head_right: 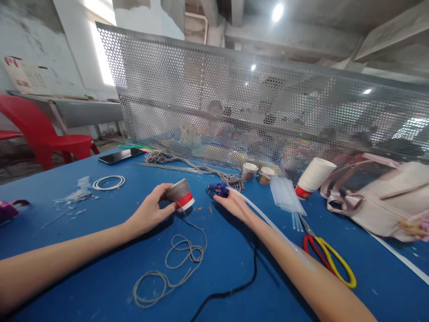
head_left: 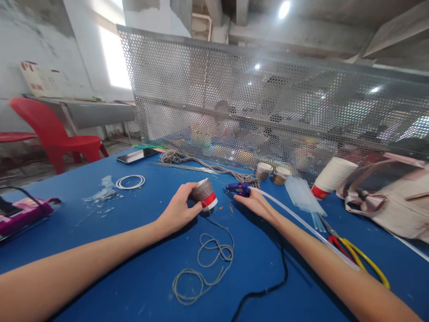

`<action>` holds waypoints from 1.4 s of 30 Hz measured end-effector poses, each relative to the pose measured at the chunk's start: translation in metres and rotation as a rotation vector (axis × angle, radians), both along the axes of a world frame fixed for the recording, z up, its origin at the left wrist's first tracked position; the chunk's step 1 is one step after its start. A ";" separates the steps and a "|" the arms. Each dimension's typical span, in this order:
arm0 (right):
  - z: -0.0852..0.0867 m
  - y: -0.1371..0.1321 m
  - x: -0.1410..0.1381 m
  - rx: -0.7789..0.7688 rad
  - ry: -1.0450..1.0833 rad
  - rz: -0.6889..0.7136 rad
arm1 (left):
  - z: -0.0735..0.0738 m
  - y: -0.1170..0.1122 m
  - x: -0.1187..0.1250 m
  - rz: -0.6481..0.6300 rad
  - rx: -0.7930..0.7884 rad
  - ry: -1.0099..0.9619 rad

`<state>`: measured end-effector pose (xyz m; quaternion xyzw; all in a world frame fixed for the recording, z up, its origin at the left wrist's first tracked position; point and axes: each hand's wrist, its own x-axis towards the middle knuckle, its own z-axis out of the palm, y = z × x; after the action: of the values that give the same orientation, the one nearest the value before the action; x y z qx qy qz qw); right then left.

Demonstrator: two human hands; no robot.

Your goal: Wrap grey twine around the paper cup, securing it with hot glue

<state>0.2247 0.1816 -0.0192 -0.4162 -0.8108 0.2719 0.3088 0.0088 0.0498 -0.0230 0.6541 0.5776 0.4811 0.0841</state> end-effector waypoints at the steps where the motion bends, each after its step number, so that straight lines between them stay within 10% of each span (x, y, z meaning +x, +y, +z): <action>1: -0.001 0.001 0.001 0.013 -0.019 -0.009 | 0.000 0.000 0.000 -0.001 0.003 0.011; 15: 0.024 -0.048 0.065 0.104 -0.281 -0.210 | 0.005 -0.004 0.003 -0.030 0.048 0.123; 22: 0.030 -0.099 0.036 -0.425 0.065 0.200 | 0.013 -0.013 0.012 -0.073 0.056 0.137; 29: 0.016 -0.107 -0.038 -0.850 0.627 0.316 | 0.012 -0.020 0.015 -0.092 0.134 0.243; 34: 0.018 -0.110 -0.039 -1.059 0.591 0.291 | 0.010 -0.019 0.012 -0.079 0.157 0.291; 37: 0.023 -0.110 -0.028 -0.903 0.338 0.219 | 0.009 -0.018 0.011 -0.085 0.142 0.287; 42: 0.028 -0.108 -0.013 -0.102 0.035 0.250 | 0.009 -0.019 0.016 -0.108 0.110 0.235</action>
<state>0.2117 0.0736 0.0089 -0.3222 -0.8360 0.3565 0.2650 0.0244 0.0312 -0.0135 0.7396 0.5202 0.4269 0.0059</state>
